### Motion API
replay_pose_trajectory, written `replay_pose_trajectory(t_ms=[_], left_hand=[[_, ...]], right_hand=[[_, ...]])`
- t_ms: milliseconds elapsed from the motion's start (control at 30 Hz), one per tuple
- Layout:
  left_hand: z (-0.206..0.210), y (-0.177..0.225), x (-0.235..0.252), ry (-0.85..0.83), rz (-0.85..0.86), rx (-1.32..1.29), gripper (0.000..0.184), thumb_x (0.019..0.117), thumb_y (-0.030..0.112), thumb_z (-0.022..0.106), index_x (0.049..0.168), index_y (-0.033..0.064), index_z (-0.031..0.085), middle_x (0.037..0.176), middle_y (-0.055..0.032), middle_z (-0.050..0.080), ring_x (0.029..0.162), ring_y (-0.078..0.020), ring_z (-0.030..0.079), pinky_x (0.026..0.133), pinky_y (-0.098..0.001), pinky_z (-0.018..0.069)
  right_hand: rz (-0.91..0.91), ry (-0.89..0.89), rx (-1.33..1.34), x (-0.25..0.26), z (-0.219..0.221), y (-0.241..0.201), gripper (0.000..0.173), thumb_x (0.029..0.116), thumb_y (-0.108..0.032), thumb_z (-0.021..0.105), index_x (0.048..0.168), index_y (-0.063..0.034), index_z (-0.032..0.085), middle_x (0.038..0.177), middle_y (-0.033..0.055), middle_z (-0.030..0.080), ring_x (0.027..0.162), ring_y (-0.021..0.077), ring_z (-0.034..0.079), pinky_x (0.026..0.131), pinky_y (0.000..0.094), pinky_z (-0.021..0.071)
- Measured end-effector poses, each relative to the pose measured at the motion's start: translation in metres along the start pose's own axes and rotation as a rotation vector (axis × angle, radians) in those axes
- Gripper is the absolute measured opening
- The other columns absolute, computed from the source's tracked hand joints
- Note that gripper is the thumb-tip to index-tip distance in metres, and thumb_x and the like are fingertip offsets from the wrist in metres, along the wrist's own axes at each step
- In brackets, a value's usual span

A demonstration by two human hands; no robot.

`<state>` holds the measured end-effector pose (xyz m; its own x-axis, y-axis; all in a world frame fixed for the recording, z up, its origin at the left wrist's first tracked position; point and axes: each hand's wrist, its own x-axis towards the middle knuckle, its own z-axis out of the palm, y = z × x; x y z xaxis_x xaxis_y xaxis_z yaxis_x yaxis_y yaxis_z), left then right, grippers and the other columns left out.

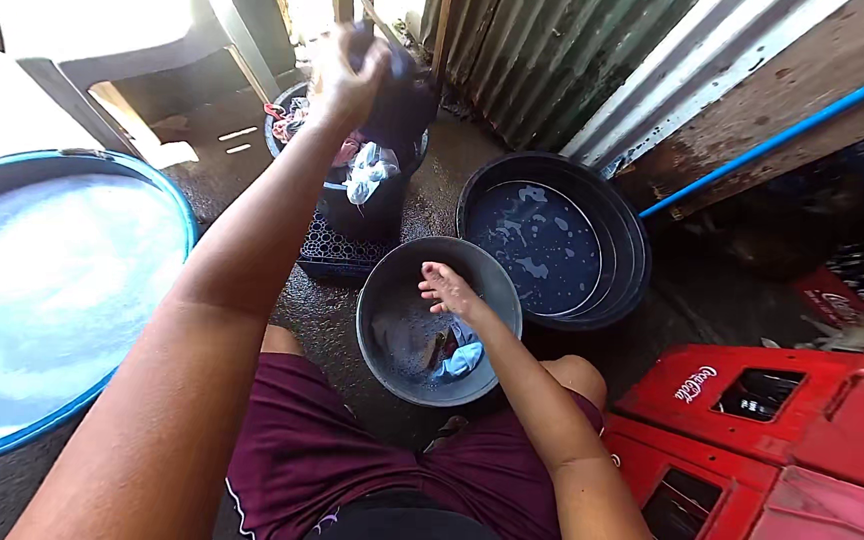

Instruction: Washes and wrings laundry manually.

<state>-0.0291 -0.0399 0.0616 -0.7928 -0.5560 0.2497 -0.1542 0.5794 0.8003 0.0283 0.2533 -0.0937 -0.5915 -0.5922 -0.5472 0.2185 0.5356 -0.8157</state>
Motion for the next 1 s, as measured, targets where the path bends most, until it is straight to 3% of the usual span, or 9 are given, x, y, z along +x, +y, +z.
replay_pose_trajectory(t_ms=[67,100,267,333,467,633,700,867,1000], left_hand=[[0.017,-0.010,-0.012,-0.315,-0.077,0.259,0.083,0.0972,0.056,0.062,0.157,0.0048,0.035,0.159,-0.0332,0.031,0.144,-0.0508,0.037,0.112,-0.0701,0.0332],[0.024,-0.012,-0.023,-0.365,-0.062,0.301,0.083,0.0959,0.053,0.065,0.157,0.0052,0.036,0.159,-0.0324,0.031,0.141,-0.0524,0.041,0.108,-0.0728,0.0357],[0.044,-0.011,-0.118,-0.514,0.159,0.091,0.044,0.1045,0.031,0.058,0.139,0.0039,0.060,0.138,-0.0196,0.061,0.122,-0.0339,0.063,0.105,-0.0550,0.0486],[0.052,-0.024,-0.153,-0.657,0.176,0.031,0.041,0.1049,0.030,0.058,0.136,0.0049,0.063,0.134,-0.0160,0.065,0.119,-0.0300,0.066,0.104,-0.0526,0.0514],[0.059,-0.063,-0.197,-0.817,0.102,-0.021,0.043,0.1035,0.033,0.061,0.137,0.0049,0.062,0.136,-0.0169,0.064,0.121,-0.0316,0.064,0.104,-0.0523,0.0503],[0.070,-0.087,-0.214,-0.870,-0.059,-0.152,0.079,0.0916,0.040,0.076,0.155,0.0076,0.042,0.155,-0.0181,0.047,0.139,-0.0353,0.049,0.109,-0.0558,0.0439],[0.075,-0.086,-0.220,-0.895,-0.055,-0.250,0.092,0.0855,0.042,0.080,0.159,0.0107,0.034,0.155,-0.0163,0.047,0.140,-0.0300,0.049,0.111,-0.0524,0.0435],[0.072,-0.060,-0.233,-0.630,0.059,-0.581,0.049,0.0887,0.031,0.075,0.126,0.0017,0.062,0.112,0.0005,0.071,0.102,0.0010,0.067,0.095,-0.0231,0.0557],[0.061,-0.041,-0.228,-0.549,0.173,-0.427,0.037,0.0975,0.030,0.069,0.122,0.0021,0.067,0.112,-0.0053,0.071,0.098,-0.0053,0.067,0.091,-0.0297,0.0562]], right_hand=[[-0.007,0.042,-0.462,0.015,-0.001,0.008,0.069,0.1016,-0.052,0.059,0.155,-0.0118,0.043,0.141,0.0218,0.059,0.128,0.0371,0.059,0.106,0.0574,0.0464],[0.036,0.093,-0.622,0.024,-0.002,0.012,0.072,0.0977,-0.054,0.064,0.154,-0.0134,0.045,0.143,0.0240,0.057,0.132,0.0427,0.054,0.107,0.0628,0.0434],[0.344,0.179,-0.868,0.064,0.013,0.056,0.068,0.0957,-0.030,0.072,0.156,-0.0143,0.043,0.158,0.0311,0.034,0.143,0.0532,0.036,0.104,0.0698,0.0429],[0.337,0.156,-0.869,0.059,0.018,0.055,0.052,0.1015,-0.021,0.061,0.152,-0.0124,0.049,0.153,0.0303,0.043,0.139,0.0520,0.043,0.103,0.0685,0.0441],[0.146,0.025,-0.803,0.030,-0.008,0.029,0.037,0.0930,-0.012,0.067,0.128,-0.0012,0.063,0.121,0.0275,0.067,0.116,0.0468,0.064,0.096,0.0681,0.0489],[-0.181,0.157,-0.703,-0.057,-0.036,-0.052,0.019,0.0906,-0.011,0.069,0.107,-0.0019,0.066,0.092,0.0192,0.069,0.090,0.0372,0.068,0.079,0.0603,0.0529],[-0.397,0.279,-0.602,-0.094,-0.044,-0.085,0.014,0.0899,-0.014,0.071,0.098,-0.0036,0.067,0.083,0.0105,0.067,0.077,0.0234,0.065,0.070,0.0470,0.0537],[-0.961,0.573,-0.480,-0.153,-0.067,-0.139,0.015,0.0980,-0.015,0.069,0.092,-0.0013,0.067,0.086,0.0025,0.067,0.076,0.0016,0.063,0.067,0.0188,0.0541],[-1.175,0.709,-0.393,-0.172,-0.078,-0.152,0.007,0.1000,-0.007,0.063,0.096,-0.0012,0.065,0.091,-0.0017,0.069,0.084,0.0013,0.068,0.075,0.0211,0.0592]])
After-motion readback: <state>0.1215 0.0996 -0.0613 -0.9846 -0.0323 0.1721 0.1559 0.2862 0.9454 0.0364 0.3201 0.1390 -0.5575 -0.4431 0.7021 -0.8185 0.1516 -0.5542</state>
